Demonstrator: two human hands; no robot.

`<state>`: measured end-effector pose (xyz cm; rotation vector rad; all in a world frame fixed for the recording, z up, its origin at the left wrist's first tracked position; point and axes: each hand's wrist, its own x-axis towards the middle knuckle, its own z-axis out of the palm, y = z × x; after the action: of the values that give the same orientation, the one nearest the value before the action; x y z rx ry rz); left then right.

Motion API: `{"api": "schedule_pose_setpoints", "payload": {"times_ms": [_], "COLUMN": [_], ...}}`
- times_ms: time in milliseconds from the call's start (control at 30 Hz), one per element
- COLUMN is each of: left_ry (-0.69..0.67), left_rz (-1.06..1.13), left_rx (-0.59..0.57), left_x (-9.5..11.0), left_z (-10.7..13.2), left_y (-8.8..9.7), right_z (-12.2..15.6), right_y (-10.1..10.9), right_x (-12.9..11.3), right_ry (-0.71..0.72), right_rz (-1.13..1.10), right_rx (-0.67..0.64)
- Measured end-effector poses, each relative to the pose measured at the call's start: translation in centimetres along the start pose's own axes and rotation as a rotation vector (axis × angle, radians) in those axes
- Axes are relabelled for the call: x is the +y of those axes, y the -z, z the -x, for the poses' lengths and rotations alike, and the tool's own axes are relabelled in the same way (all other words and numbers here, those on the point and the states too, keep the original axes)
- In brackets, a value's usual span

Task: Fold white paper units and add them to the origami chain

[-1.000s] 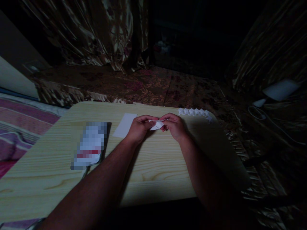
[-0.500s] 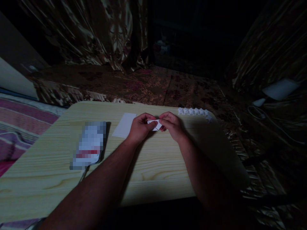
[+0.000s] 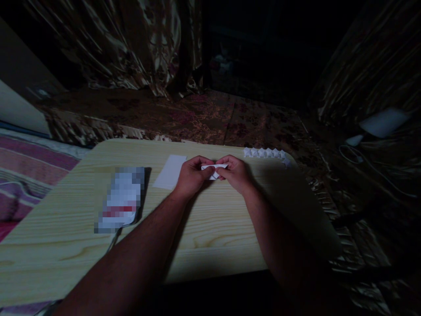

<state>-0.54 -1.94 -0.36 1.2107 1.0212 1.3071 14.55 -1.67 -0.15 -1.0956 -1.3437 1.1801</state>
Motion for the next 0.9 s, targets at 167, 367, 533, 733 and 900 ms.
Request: {"api": "schedule_pose_setpoints", "payload": {"times_ms": [167,367,533,733,900], "left_ry": [0.035,0.022,0.024,-0.040,-0.045], "left_rz": [0.079,0.011,0.001,-0.137,-0.129], "left_rx": [-0.089,-0.095,-0.036,0.020,0.008], "left_x": [0.4,0.0,-0.2,-0.5,-0.9], "left_z": [0.2,0.1,0.0,-0.2,-0.4], "left_y": [-0.1,0.0,0.0,0.2,0.3], "right_z": [-0.3,-0.3,-0.2,-0.1,0.0], "right_y": [0.2,0.2,0.1,0.4,0.4], "right_x": [0.2,0.2,0.2,-0.2,-0.2], "right_ry": [0.033,0.050,0.064,-0.025,0.001], "right_rz": [0.013,0.033,0.017,-0.049,-0.041], "right_rx": [0.071,0.104,0.103,0.093,0.125]}}
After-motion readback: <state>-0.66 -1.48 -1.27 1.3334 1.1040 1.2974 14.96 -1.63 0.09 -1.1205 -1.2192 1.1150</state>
